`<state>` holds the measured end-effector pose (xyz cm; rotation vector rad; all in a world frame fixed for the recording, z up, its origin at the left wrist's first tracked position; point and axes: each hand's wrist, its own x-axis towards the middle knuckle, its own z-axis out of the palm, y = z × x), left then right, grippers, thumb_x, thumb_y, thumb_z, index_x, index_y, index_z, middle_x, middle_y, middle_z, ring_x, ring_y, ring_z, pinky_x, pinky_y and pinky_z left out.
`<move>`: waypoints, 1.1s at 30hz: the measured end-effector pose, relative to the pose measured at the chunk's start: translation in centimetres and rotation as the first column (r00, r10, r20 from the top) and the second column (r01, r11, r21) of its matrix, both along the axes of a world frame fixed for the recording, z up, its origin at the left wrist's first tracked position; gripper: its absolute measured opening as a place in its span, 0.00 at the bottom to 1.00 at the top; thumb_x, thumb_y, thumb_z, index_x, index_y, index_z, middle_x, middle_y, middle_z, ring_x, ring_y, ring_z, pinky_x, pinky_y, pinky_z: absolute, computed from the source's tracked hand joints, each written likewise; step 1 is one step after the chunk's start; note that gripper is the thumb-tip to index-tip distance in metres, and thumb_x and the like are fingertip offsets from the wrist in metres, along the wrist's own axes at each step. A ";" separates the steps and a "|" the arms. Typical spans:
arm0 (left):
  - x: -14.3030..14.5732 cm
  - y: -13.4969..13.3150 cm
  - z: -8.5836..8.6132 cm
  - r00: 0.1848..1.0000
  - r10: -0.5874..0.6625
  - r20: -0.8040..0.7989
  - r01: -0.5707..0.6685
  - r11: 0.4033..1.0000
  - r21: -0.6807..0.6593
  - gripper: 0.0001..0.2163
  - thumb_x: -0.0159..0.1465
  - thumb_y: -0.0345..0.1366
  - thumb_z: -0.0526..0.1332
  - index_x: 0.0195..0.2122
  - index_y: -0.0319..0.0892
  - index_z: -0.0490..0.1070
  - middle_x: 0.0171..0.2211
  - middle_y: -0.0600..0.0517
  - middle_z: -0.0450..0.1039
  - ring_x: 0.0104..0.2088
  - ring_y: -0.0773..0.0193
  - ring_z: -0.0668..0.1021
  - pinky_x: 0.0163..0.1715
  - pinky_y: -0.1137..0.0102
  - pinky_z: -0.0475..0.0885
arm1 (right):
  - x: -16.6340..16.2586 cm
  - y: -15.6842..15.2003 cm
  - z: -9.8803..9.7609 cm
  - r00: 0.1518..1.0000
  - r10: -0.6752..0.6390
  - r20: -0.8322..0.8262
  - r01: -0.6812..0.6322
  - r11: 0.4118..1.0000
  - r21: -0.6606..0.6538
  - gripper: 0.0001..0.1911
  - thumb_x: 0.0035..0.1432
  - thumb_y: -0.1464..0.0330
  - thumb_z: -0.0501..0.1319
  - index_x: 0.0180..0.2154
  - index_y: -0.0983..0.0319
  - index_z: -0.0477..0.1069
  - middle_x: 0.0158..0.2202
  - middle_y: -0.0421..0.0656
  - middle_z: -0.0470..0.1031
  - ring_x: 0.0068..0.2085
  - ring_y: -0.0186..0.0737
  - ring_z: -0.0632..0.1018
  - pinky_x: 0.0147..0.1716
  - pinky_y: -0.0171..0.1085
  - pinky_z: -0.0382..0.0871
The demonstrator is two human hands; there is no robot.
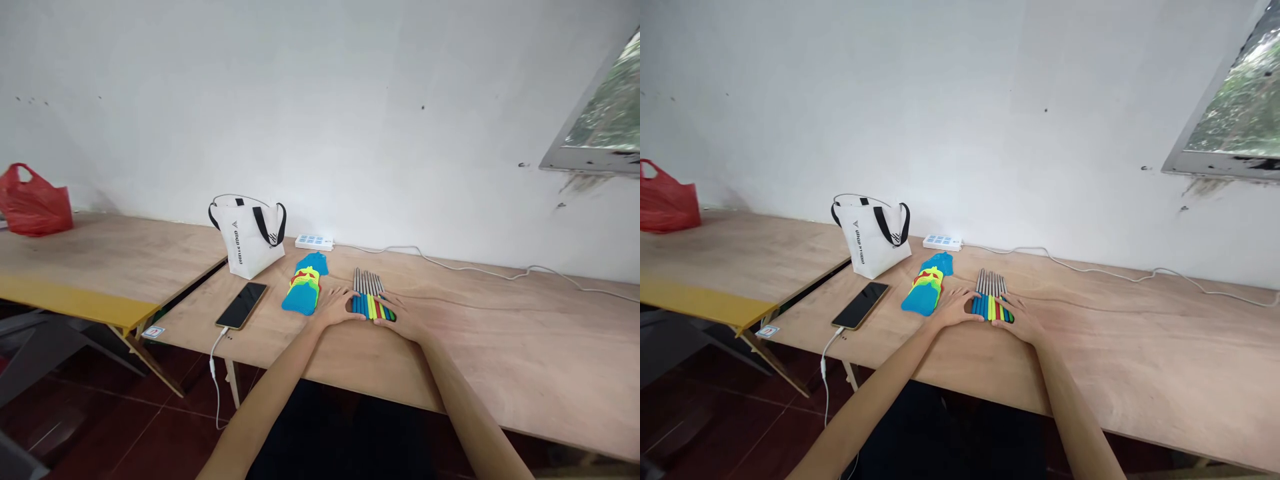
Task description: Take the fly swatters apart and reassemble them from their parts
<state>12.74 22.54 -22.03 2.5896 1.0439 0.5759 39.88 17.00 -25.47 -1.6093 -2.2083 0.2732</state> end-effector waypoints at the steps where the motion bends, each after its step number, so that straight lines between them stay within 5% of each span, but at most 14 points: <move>1: 0.0 0.0 0.0 1.000 0.003 -0.002 -0.003 1.000 0.001 0.32 0.57 0.64 0.65 0.57 0.53 0.69 0.57 0.51 0.70 0.59 0.48 0.71 0.60 0.54 0.63 | -0.1 0.0 0.0 1.000 0.002 0.004 -0.002 1.000 0.007 0.44 0.59 0.37 0.55 0.69 0.52 0.60 0.72 0.45 0.56 0.72 0.52 0.57 0.70 0.55 0.50; 19: 0.2 -0.2 -0.5 0.997 0.038 -0.064 -0.032 0.995 0.100 0.31 0.62 0.66 0.58 0.60 0.55 0.67 0.56 0.49 0.69 0.58 0.49 0.71 0.59 0.55 0.63 | -1.2 0.1 -0.5 0.994 -0.059 0.093 0.050 0.994 0.094 0.39 0.64 0.40 0.52 0.69 0.52 0.60 0.70 0.46 0.60 0.70 0.53 0.60 0.69 0.55 0.54; 33: -0.4 0.5 -0.2 1.000 -0.021 0.010 0.021 1.000 -0.007 0.29 0.59 0.63 0.65 0.57 0.55 0.71 0.52 0.52 0.74 0.56 0.53 0.74 0.59 0.60 0.64 | 1.4 -0.1 -0.2 0.987 -0.041 -0.153 0.034 0.998 -0.046 0.48 0.53 0.39 0.63 0.69 0.50 0.58 0.71 0.46 0.57 0.70 0.54 0.61 0.69 0.54 0.55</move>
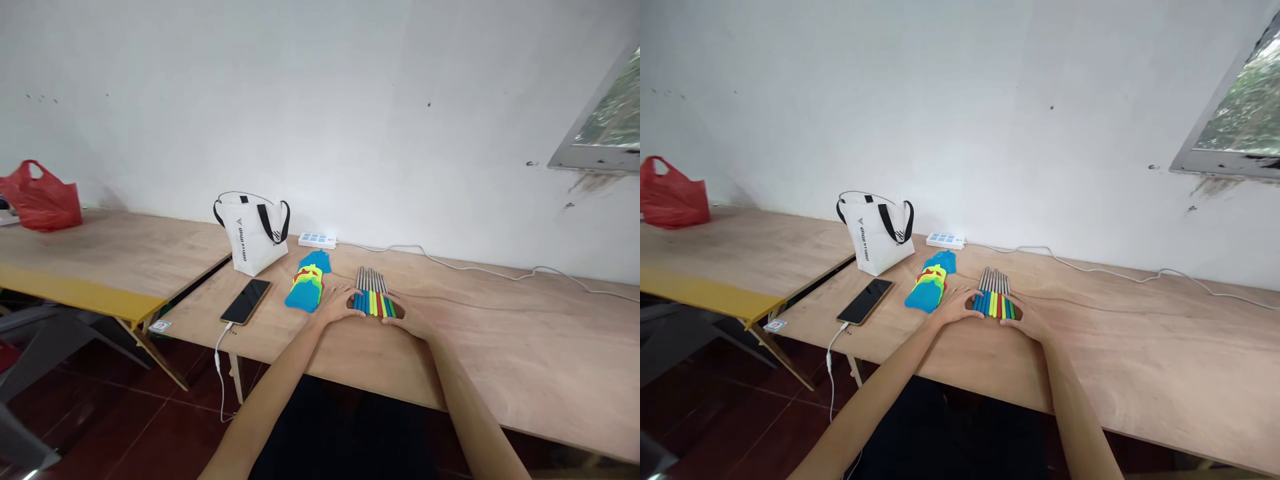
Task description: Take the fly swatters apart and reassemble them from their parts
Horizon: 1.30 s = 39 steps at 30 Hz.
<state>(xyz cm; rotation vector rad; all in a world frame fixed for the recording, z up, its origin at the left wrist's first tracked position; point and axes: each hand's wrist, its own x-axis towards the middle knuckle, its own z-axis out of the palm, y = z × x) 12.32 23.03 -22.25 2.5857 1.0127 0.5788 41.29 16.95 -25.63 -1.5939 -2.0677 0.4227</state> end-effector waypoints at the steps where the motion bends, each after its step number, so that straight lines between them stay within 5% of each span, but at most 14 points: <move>1: 0.0 -0.1 0.1 1.000 -0.005 0.004 0.005 1.000 -0.007 0.28 0.59 0.62 0.65 0.56 0.54 0.71 0.50 0.52 0.75 0.55 0.53 0.74 0.58 0.60 0.64 | 0.0 0.1 -0.1 1.000 -0.015 -0.008 0.016 1.000 0.003 0.48 0.53 0.39 0.63 0.69 0.51 0.59 0.71 0.47 0.57 0.70 0.54 0.60 0.69 0.55 0.55; 7: 0.0 -0.2 0.2 1.000 -0.005 0.005 0.005 1.000 0.014 0.27 0.60 0.63 0.65 0.54 0.55 0.73 0.48 0.53 0.75 0.53 0.54 0.74 0.57 0.60 0.66 | -0.6 0.1 -0.1 0.995 -0.054 0.083 0.054 0.999 -0.006 0.44 0.57 0.39 0.61 0.68 0.53 0.62 0.70 0.46 0.59 0.72 0.53 0.56 0.71 0.57 0.46; 13: 0.1 0.0 -0.3 0.998 0.055 -0.031 -0.053 0.996 0.070 0.32 0.57 0.69 0.61 0.56 0.55 0.72 0.55 0.50 0.70 0.57 0.51 0.72 0.59 0.58 0.64 | -1.7 0.2 0.4 0.991 -0.032 0.128 0.027 0.999 0.043 0.44 0.59 0.39 0.58 0.69 0.54 0.60 0.71 0.48 0.58 0.72 0.51 0.58 0.70 0.55 0.49; 27: -0.5 -0.1 0.0 0.967 0.250 -0.038 -0.251 0.968 -0.014 0.39 0.56 0.71 0.58 0.61 0.50 0.68 0.58 0.42 0.65 0.63 0.40 0.65 0.64 0.47 0.59 | -4.5 1.8 1.0 0.974 0.000 0.228 -0.009 0.999 0.034 0.40 0.64 0.41 0.52 0.70 0.51 0.57 0.71 0.45 0.58 0.71 0.50 0.59 0.70 0.58 0.44; 35: 0.1 -0.1 -1.0 0.998 0.060 -0.027 -0.058 0.994 0.092 0.26 0.69 0.60 0.53 0.64 0.57 0.66 0.67 0.50 0.61 0.67 0.52 0.64 0.67 0.53 0.57 | -4.5 1.7 1.3 0.964 0.003 0.265 -0.012 0.999 0.031 0.36 0.65 0.41 0.52 0.69 0.44 0.56 0.70 0.42 0.59 0.70 0.51 0.61 0.69 0.59 0.49; 39: 0.2 0.0 -1.2 0.996 0.084 -0.014 -0.082 0.990 0.112 0.24 0.70 0.57 0.54 0.63 0.56 0.67 0.65 0.51 0.63 0.66 0.53 0.65 0.66 0.54 0.58 | -5.2 2.0 1.3 0.956 -0.027 0.294 0.021 0.999 0.024 0.34 0.66 0.41 0.50 0.68 0.43 0.59 0.71 0.43 0.58 0.70 0.54 0.60 0.68 0.63 0.48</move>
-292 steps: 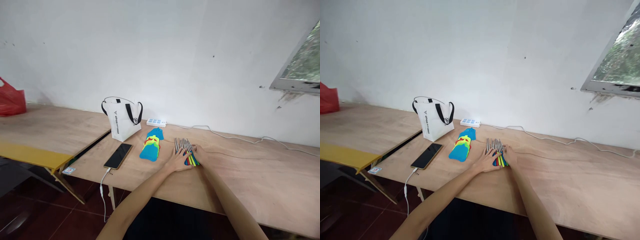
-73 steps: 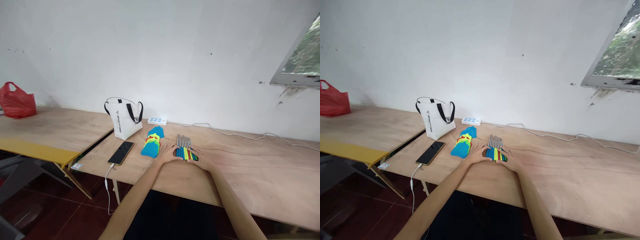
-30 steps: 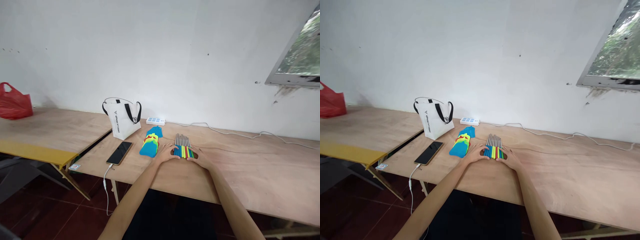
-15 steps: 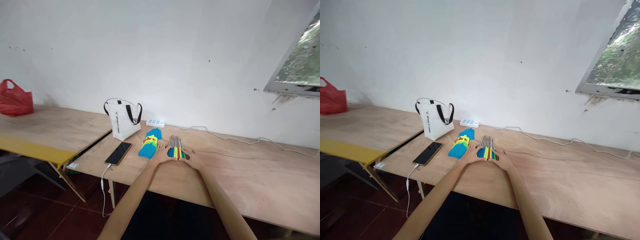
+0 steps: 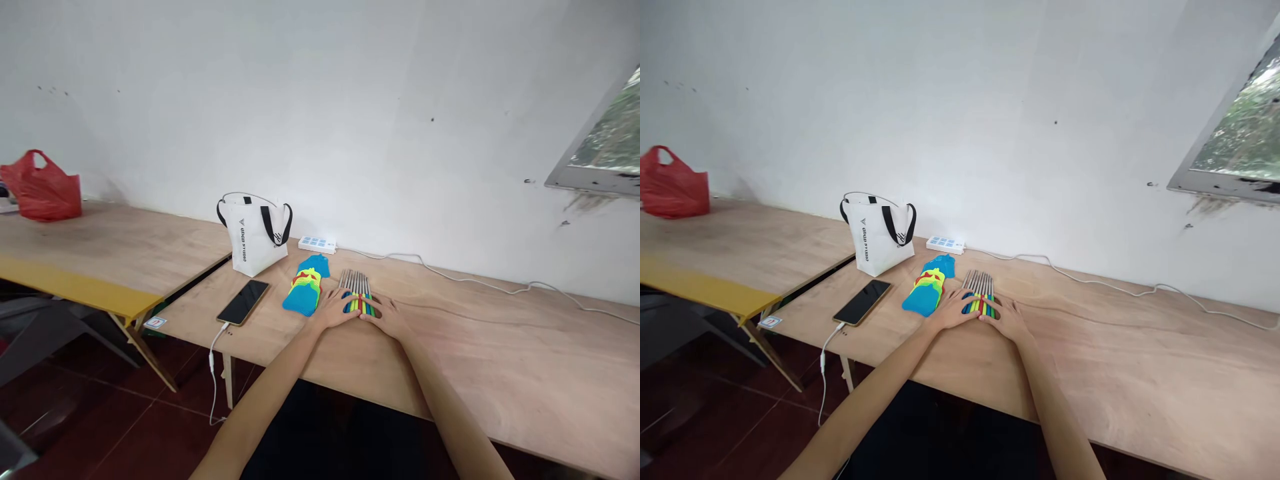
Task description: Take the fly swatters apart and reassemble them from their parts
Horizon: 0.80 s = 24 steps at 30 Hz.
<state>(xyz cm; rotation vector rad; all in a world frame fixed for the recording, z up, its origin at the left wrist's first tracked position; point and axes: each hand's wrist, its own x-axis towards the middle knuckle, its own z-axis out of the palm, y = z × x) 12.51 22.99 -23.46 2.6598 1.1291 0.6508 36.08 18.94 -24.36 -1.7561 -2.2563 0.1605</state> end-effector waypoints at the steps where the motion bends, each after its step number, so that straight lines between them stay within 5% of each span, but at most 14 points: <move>1: 0.0 0.0 0.0 1.000 0.012 0.003 -0.012 1.000 0.003 0.23 0.70 0.56 0.55 0.62 0.55 0.67 0.65 0.51 0.64 0.65 0.53 0.65 0.66 0.54 0.58 | -0.3 0.1 0.0 1.000 -0.007 0.006 0.007 1.000 -0.002 0.33 0.66 0.41 0.50 0.68 0.42 0.59 0.71 0.44 0.57 0.70 0.55 0.60 0.67 0.65 0.47; 17: 0.3 0.3 -0.6 0.996 0.091 -0.006 -0.091 0.995 0.031 0.20 0.73 0.49 0.51 0.62 0.50 0.66 0.65 0.49 0.64 0.66 0.56 0.66 0.65 0.56 0.60 | -2.1 0.5 0.1 0.999 0.036 0.011 -0.035 0.999 -0.013 0.36 0.68 0.40 0.42 0.71 0.42 0.50 0.74 0.42 0.49 0.70 0.55 0.60 0.67 0.70 0.37; 24: 0.2 0.0 -0.2 0.994 0.102 -0.026 -0.102 0.995 0.014 0.19 0.73 0.46 0.50 0.62 0.48 0.65 0.66 0.47 0.63 0.67 0.56 0.65 0.65 0.55 0.60 | -2.1 0.0 0.1 0.998 -0.056 -0.019 0.057 0.997 0.053 0.35 0.70 0.44 0.40 0.70 0.50 0.55 0.72 0.45 0.56 0.70 0.50 0.60 0.69 0.58 0.48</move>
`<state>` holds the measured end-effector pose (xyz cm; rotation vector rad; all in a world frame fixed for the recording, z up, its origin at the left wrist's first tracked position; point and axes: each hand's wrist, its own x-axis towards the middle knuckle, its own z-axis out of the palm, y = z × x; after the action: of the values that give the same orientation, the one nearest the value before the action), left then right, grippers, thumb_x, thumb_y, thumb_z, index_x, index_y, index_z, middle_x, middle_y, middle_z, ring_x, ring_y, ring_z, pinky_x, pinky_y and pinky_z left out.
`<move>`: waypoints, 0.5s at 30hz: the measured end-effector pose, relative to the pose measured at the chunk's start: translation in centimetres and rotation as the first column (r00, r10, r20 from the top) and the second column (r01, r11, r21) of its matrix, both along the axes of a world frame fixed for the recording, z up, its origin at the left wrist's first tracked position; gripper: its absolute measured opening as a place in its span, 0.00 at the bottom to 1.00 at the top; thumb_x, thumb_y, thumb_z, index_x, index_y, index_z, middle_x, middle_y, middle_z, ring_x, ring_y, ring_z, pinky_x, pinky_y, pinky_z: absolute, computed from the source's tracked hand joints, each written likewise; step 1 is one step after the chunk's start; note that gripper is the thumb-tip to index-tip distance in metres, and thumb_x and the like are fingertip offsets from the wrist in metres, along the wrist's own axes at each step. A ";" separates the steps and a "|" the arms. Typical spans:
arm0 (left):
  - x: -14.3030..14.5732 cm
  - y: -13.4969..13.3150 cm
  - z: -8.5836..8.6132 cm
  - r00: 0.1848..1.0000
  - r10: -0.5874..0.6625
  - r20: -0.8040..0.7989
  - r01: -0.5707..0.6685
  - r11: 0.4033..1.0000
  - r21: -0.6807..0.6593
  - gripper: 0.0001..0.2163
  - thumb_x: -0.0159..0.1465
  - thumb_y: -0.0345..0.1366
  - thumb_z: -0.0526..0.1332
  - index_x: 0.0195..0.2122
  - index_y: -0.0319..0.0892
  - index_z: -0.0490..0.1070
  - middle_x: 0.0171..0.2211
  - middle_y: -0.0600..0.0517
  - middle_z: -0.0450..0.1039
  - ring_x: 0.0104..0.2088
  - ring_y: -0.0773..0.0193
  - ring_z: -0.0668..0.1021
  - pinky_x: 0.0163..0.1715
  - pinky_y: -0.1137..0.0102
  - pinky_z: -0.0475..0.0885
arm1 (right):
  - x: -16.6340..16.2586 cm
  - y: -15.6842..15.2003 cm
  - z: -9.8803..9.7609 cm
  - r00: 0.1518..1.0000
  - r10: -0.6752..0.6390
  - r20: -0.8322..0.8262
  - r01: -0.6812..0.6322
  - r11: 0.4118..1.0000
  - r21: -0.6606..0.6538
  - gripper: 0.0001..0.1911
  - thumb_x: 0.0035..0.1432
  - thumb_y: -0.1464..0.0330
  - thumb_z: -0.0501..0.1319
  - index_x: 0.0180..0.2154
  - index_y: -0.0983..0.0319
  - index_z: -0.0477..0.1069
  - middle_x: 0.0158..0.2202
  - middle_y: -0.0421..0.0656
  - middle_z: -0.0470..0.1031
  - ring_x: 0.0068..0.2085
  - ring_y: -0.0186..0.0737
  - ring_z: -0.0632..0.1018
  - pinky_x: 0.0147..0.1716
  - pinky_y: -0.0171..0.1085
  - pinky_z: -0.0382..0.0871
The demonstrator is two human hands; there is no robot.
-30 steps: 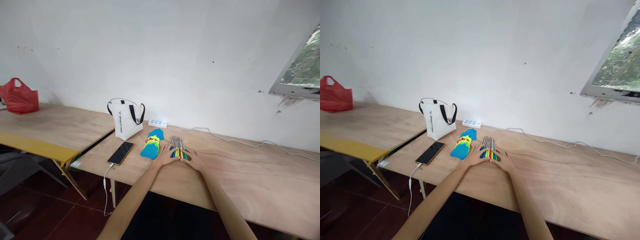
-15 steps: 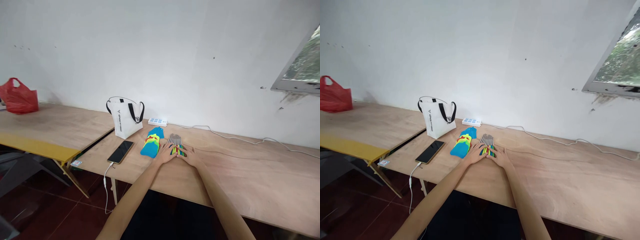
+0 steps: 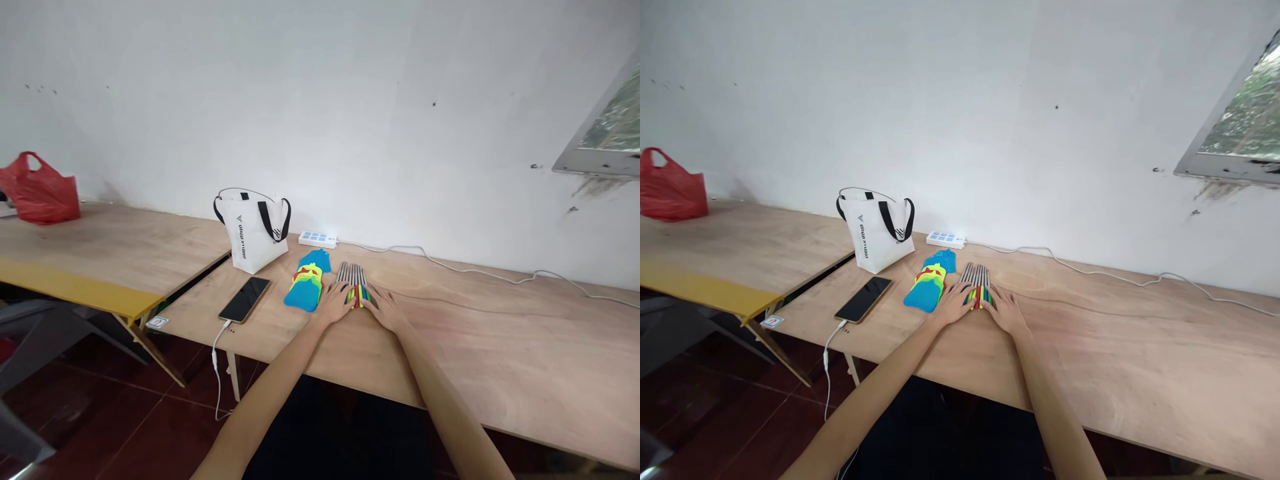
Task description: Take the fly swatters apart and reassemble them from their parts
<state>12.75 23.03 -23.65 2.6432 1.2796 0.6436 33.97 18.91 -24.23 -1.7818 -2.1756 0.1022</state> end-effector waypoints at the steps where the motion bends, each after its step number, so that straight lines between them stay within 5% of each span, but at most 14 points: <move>1: 0.0 0.0 0.0 1.000 0.000 -0.002 0.000 1.000 -0.003 0.19 0.73 0.45 0.50 0.62 0.48 0.65 0.66 0.47 0.63 0.67 0.56 0.64 0.65 0.55 0.60 | -0.1 -0.1 0.1 1.000 -0.025 0.001 0.025 1.000 0.009 0.34 0.71 0.45 0.40 0.69 0.51 0.57 0.70 0.45 0.59 0.69 0.50 0.62 0.68 0.55 0.52; 6: 0.0 0.1 0.0 1.000 0.000 0.002 0.000 1.000 -0.001 0.19 0.72 0.45 0.52 0.62 0.47 0.66 0.66 0.46 0.63 0.66 0.53 0.65 0.64 0.53 0.61 | -1.9 -0.4 0.8 0.978 -0.209 0.015 0.208 0.978 0.023 0.32 0.70 0.47 0.42 0.65 0.56 0.63 0.59 0.54 0.70 0.62 0.57 0.70 0.60 0.53 0.62; 15: -0.1 -0.2 0.4 0.999 0.027 0.025 -0.026 0.998 -0.060 0.19 0.71 0.41 0.54 0.62 0.46 0.67 0.65 0.48 0.63 0.65 0.54 0.66 0.67 0.56 0.59 | -5.2 3.8 2.2 0.917 -0.384 0.105 0.398 0.897 -0.191 0.35 0.64 0.51 0.56 0.63 0.68 0.63 0.59 0.65 0.68 0.59 0.61 0.73 0.52 0.51 0.68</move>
<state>12.61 22.87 -23.22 2.5659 1.3080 0.6310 28.79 22.74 -22.02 -2.3376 -1.8549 0.1854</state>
